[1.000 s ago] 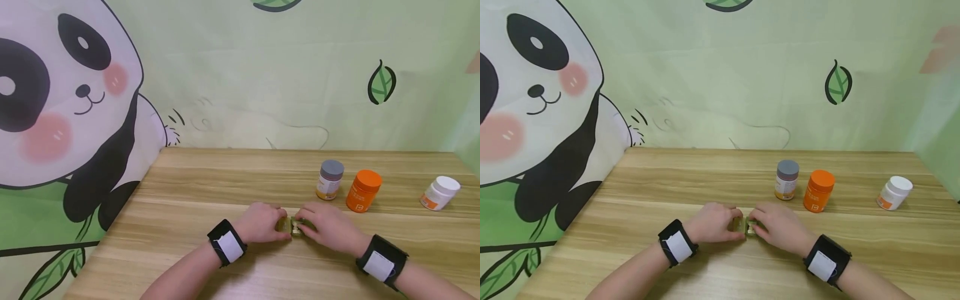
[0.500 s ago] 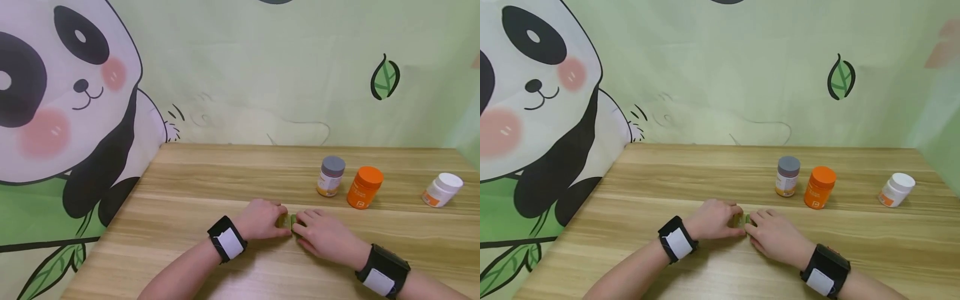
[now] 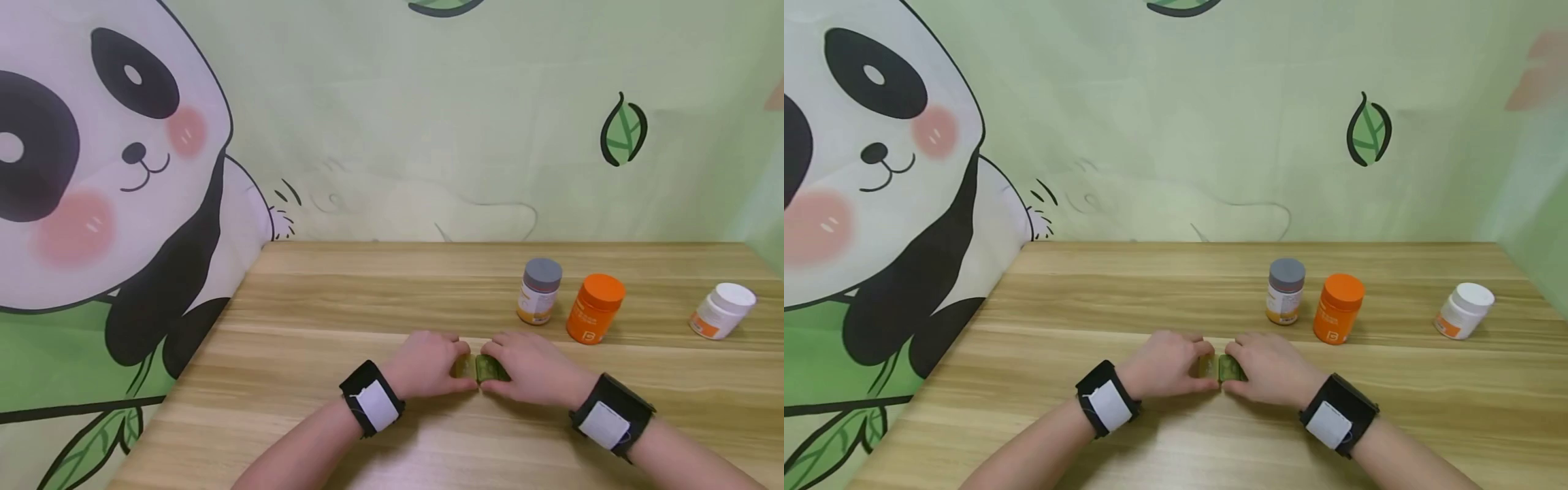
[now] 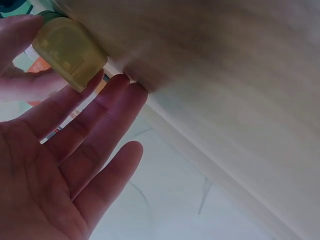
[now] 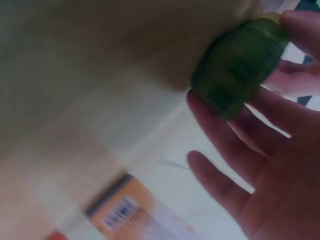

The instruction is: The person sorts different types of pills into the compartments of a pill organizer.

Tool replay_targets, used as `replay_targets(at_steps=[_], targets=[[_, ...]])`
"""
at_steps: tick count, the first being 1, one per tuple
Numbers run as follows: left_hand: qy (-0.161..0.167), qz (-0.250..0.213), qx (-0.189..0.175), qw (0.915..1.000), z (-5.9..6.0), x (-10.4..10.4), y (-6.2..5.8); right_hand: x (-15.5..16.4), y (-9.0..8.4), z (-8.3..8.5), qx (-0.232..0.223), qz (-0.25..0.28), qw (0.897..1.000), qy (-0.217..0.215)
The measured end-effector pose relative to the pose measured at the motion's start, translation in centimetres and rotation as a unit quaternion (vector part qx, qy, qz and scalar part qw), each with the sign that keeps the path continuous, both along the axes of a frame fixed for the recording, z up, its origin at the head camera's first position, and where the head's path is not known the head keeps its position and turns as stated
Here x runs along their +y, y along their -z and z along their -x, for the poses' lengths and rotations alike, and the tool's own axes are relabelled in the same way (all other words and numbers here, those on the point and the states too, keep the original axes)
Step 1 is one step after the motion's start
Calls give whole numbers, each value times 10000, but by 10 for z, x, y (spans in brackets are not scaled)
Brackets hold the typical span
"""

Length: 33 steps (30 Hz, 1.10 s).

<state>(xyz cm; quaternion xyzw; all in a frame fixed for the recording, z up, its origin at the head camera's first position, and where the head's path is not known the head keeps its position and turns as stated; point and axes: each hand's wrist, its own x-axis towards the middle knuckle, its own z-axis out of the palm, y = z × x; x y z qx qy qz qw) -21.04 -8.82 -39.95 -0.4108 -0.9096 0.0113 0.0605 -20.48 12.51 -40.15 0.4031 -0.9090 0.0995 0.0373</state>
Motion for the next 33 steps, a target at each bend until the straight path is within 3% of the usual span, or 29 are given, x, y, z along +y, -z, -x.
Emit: replay_targets(at_steps=[11,20,28,33], targets=[[271,161,144,9994,3,1,6,6,-1,5,-384,-63,9992,6],[475,640,-203,9966,8,7,-10,2,-9,5,-437,-220,9988,-101],[683,1371,577,9865,-3,11,-11,-2,-11,6,-459,-246,9986,-122],[558,1398,581,9869,-6,11,-10,-3,-11,7,-493,-340,9982,-80]])
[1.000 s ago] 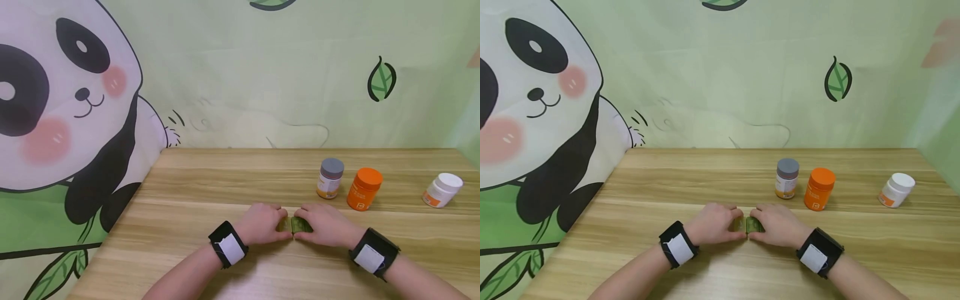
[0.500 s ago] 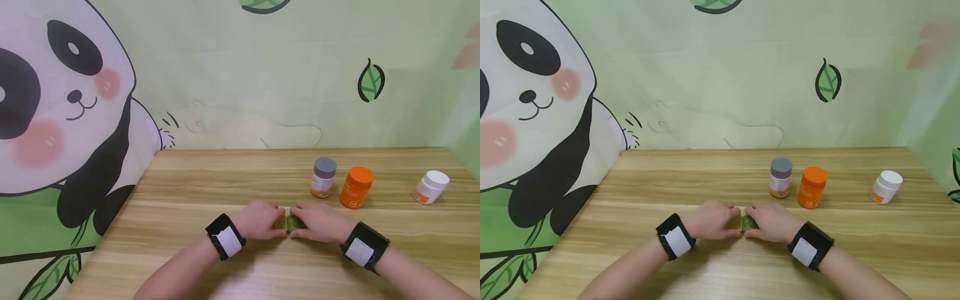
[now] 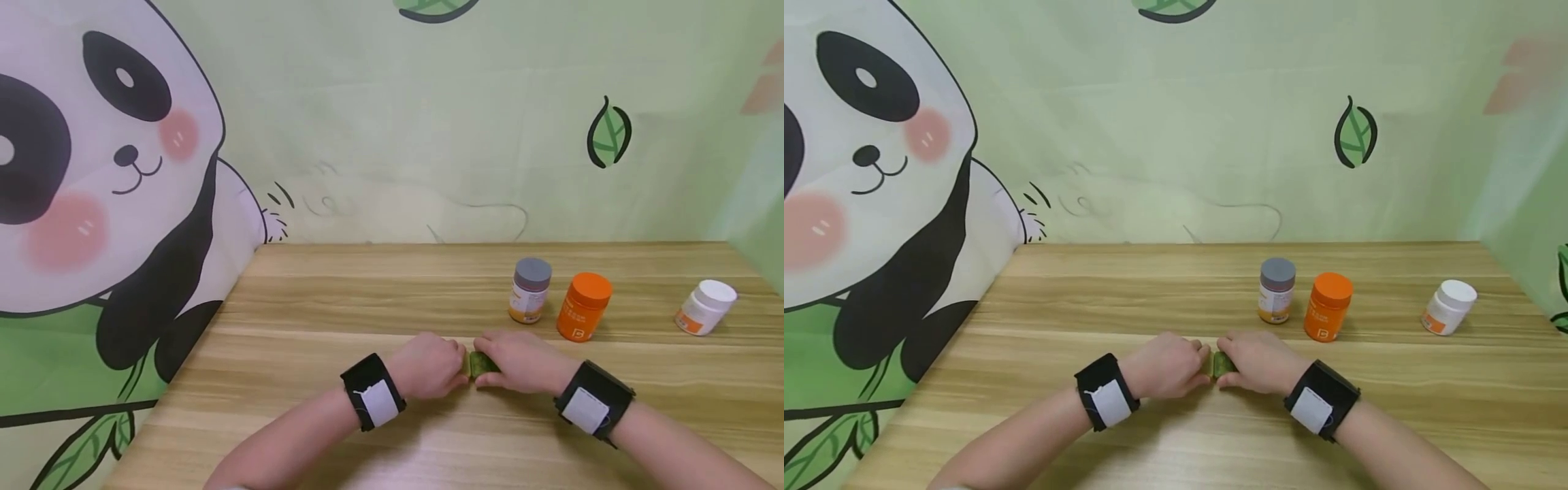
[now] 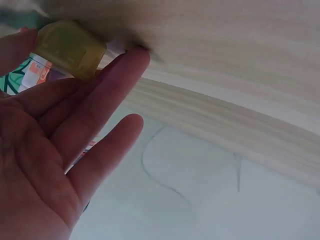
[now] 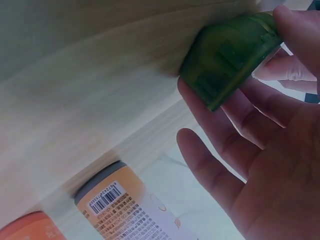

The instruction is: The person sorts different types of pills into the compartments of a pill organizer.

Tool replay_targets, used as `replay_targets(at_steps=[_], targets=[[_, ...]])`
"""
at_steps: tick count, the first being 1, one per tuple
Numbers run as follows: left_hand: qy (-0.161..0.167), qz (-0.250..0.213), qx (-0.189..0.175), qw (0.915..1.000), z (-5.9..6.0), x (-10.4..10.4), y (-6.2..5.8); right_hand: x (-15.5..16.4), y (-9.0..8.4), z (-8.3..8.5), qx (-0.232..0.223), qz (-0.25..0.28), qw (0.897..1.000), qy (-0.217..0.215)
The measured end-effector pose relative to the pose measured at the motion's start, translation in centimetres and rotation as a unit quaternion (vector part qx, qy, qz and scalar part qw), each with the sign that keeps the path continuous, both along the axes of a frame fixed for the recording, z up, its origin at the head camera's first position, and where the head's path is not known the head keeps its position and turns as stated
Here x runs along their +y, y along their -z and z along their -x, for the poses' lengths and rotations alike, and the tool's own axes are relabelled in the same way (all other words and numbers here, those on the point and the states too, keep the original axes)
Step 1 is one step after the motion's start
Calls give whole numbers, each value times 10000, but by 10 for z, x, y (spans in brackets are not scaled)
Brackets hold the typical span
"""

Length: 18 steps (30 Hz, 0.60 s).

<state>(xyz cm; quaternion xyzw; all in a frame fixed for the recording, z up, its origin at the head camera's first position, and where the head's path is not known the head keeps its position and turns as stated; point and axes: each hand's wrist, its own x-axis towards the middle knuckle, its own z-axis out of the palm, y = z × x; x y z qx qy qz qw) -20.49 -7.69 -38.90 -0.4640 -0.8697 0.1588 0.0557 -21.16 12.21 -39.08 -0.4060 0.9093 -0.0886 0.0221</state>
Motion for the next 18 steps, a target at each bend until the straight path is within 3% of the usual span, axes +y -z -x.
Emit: replay_targets(at_steps=[8,13,18], targets=[[19,-3,-90,10000,1,-2,0,-1,0,0,61,1,10000,-62],[-59,-504,-772,9957,12,-7,-1,-2,0,0,82,-30,9999,-88],[-463,-1197,-1755,9761,27,-11,-1,-1,0,0,82,-9,9999,-90]])
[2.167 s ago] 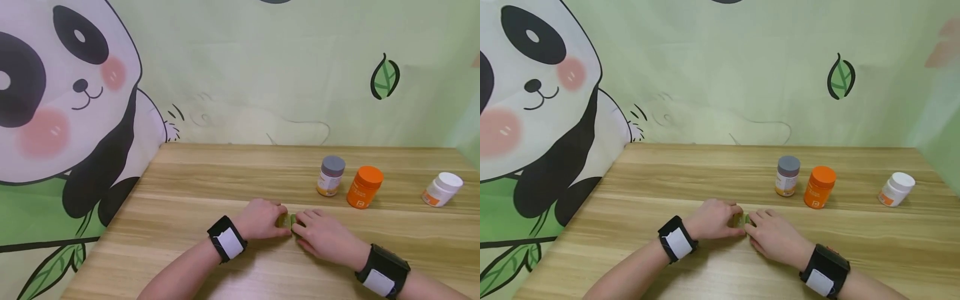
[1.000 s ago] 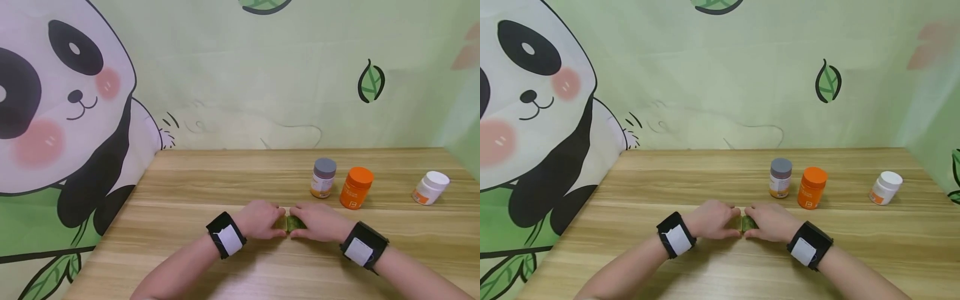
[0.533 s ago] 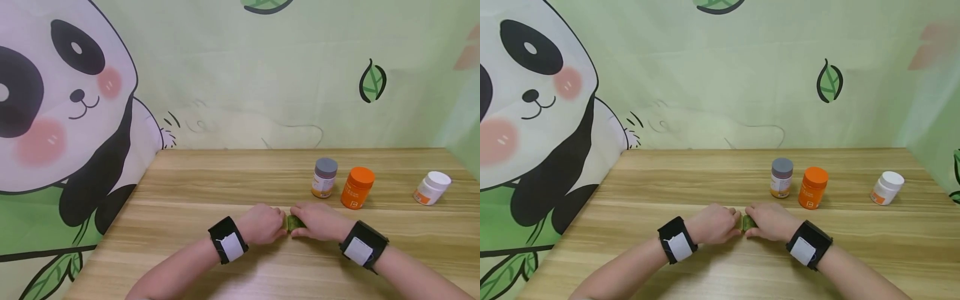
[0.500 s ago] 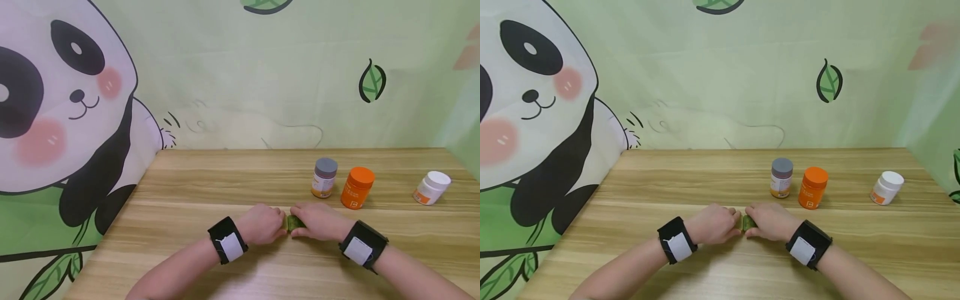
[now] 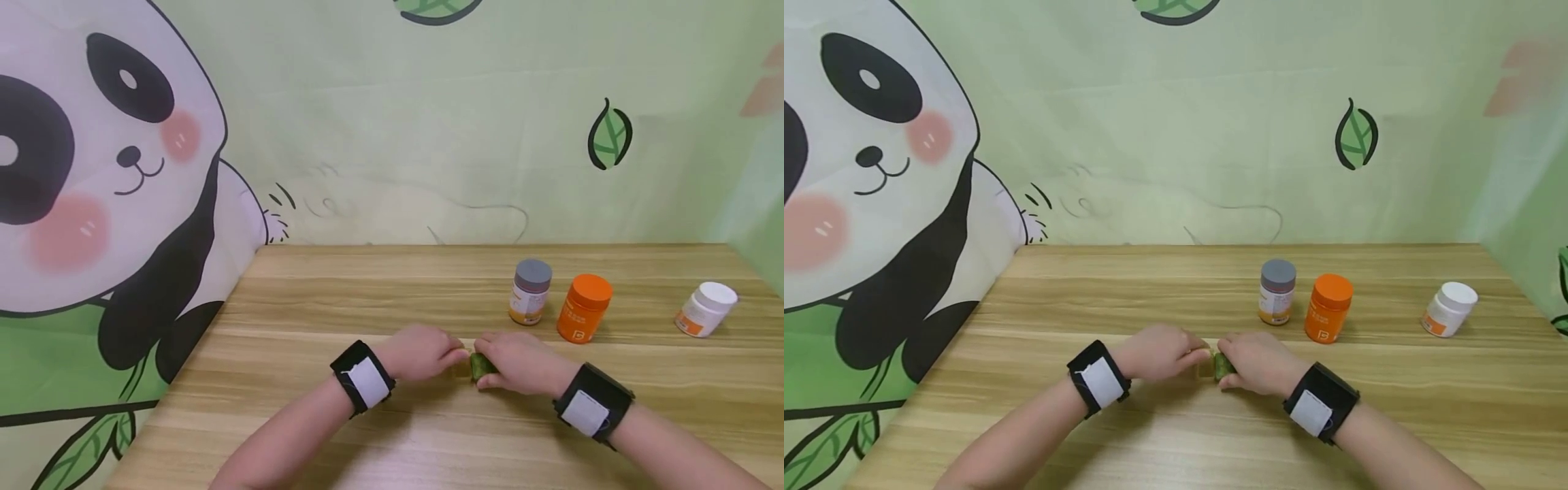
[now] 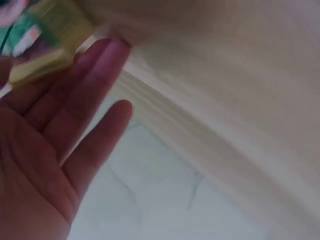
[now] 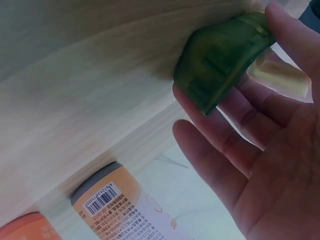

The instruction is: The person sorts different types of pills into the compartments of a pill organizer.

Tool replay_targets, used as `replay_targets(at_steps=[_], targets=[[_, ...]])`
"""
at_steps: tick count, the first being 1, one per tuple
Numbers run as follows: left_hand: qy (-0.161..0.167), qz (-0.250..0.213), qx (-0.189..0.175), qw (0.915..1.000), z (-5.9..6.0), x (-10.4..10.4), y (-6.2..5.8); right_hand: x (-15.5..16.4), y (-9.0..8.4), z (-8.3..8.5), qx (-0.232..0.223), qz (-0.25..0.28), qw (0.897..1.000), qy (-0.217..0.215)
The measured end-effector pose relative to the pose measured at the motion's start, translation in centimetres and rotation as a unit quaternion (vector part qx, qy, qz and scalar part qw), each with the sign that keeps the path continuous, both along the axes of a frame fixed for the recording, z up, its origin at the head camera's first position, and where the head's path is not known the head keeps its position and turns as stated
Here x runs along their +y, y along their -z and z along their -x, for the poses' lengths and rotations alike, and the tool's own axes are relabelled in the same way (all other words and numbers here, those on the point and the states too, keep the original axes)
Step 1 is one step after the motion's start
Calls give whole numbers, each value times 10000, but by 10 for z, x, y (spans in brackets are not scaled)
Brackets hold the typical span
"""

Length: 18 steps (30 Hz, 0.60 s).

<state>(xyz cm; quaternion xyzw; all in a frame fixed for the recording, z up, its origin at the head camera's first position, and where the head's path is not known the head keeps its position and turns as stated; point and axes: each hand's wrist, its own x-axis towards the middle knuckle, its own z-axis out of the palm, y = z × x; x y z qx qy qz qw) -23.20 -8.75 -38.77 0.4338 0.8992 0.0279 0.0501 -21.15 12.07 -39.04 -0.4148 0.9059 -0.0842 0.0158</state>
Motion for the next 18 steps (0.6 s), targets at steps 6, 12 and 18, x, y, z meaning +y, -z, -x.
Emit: replay_targets(at_steps=[6,12,18], targets=[[-664,-763,-97,9948,18,4,3,0,0,-1,85,6,10000,-3],[-859,-406,579,9938,27,12,6,0,0,-1,122,-29,9999,80],[-850,-189,857,9925,25,11,9,-2,0,-3,152,-83,9998,76]])
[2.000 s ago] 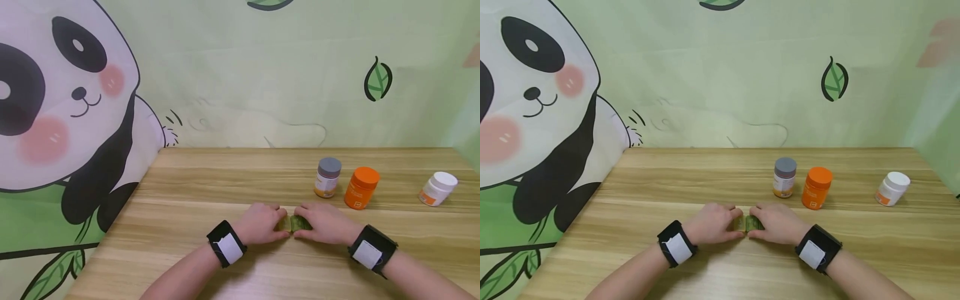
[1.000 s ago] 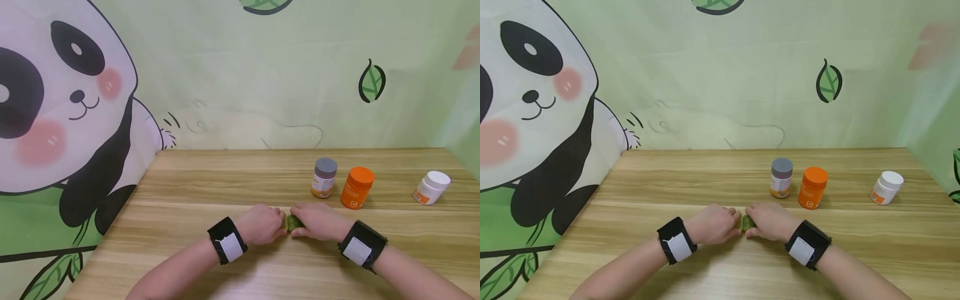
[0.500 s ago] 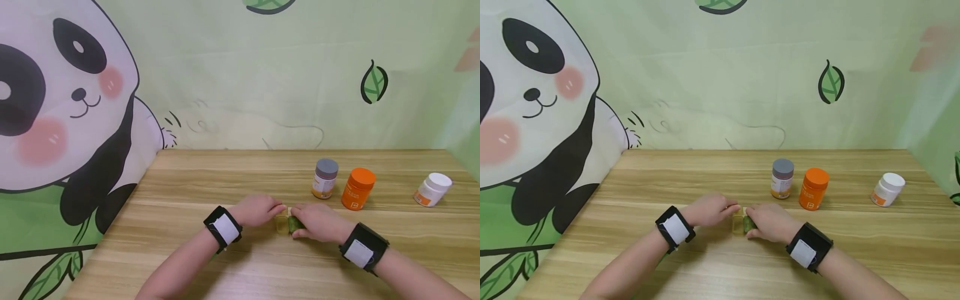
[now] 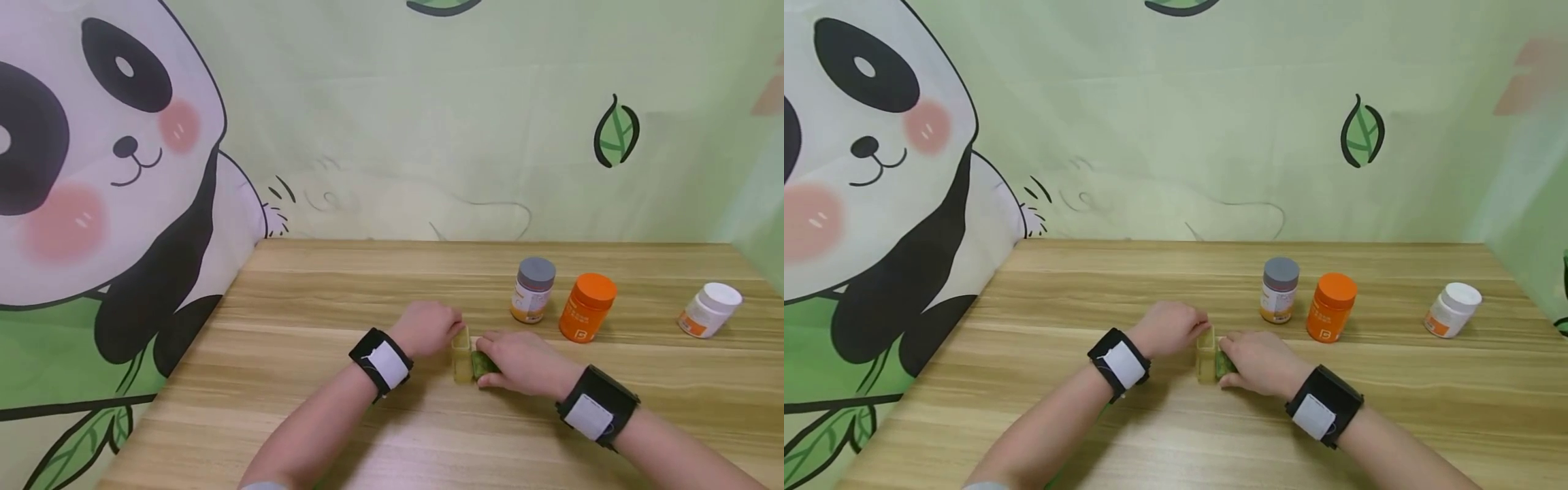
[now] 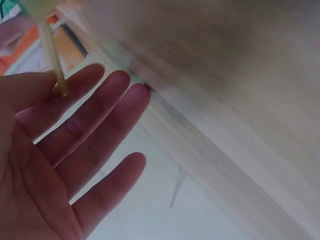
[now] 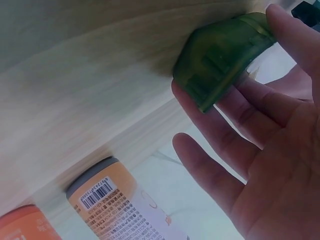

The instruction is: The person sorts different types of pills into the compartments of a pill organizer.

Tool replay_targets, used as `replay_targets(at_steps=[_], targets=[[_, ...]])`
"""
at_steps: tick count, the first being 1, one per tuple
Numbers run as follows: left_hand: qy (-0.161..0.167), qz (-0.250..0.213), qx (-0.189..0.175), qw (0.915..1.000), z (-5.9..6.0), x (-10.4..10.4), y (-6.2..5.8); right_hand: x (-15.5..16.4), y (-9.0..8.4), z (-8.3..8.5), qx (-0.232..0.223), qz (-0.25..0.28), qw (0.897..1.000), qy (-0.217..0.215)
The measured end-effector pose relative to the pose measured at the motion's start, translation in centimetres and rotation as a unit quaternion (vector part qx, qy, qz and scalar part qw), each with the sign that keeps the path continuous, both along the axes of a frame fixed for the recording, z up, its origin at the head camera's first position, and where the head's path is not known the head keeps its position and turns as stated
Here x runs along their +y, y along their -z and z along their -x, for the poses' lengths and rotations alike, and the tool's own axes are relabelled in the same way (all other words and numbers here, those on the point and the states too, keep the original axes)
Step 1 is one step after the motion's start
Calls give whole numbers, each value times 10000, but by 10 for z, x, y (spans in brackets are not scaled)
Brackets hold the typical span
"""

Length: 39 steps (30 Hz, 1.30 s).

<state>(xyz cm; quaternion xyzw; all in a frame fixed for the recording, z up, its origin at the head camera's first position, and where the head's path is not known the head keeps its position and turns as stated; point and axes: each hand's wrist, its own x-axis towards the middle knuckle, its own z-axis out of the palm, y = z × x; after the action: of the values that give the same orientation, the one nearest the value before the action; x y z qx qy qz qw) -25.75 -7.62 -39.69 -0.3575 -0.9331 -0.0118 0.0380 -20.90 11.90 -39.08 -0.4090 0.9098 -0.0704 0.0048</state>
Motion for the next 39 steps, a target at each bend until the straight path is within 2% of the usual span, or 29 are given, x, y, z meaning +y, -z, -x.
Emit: replay_targets(at_steps=[6,10,14,16,19,22,25,28,31,34,37,39], targets=[[328,-139,324,9988,-6,-7,-1,2,2,-1,72,-74,9999,-22],[402,-503,441,9969,-14,-16,-5,4,3,-2,-199,-189,9994,213],[309,-890,248,9952,-23,-22,-6,11,0,-9,-639,-50,9966,518],[278,-1053,68,9940,-27,-24,-5,19,-5,-14,-694,128,9956,611],[290,-1227,-128,9919,-33,-26,-5,38,-13,-23,-475,555,9947,729],[355,-1381,-279,9894,-38,-26,-3,68,-17,-31,-69,1031,9900,956],[440,-1441,-364,9879,-43,-26,-1,103,-16,-38,211,1495,9797,1319],[495,-1496,-455,9865,-47,-26,0,139,-11,-40,637,1988,9638,1662],[489,-1583,-523,9848,-47,-27,0,169,-10,-37,1403,2348,9416,1962],[449,-1720,-577,9824,-49,-32,0,186,-14,-32,2101,2440,9190,2276],[398,-1863,-597,9799,-50,-38,0,196,-19,-24,2306,2510,9031,2613],[373,-1915,-568,9791,-51,-42,0,205,-20,-15,2186,2511,8954,2955]])
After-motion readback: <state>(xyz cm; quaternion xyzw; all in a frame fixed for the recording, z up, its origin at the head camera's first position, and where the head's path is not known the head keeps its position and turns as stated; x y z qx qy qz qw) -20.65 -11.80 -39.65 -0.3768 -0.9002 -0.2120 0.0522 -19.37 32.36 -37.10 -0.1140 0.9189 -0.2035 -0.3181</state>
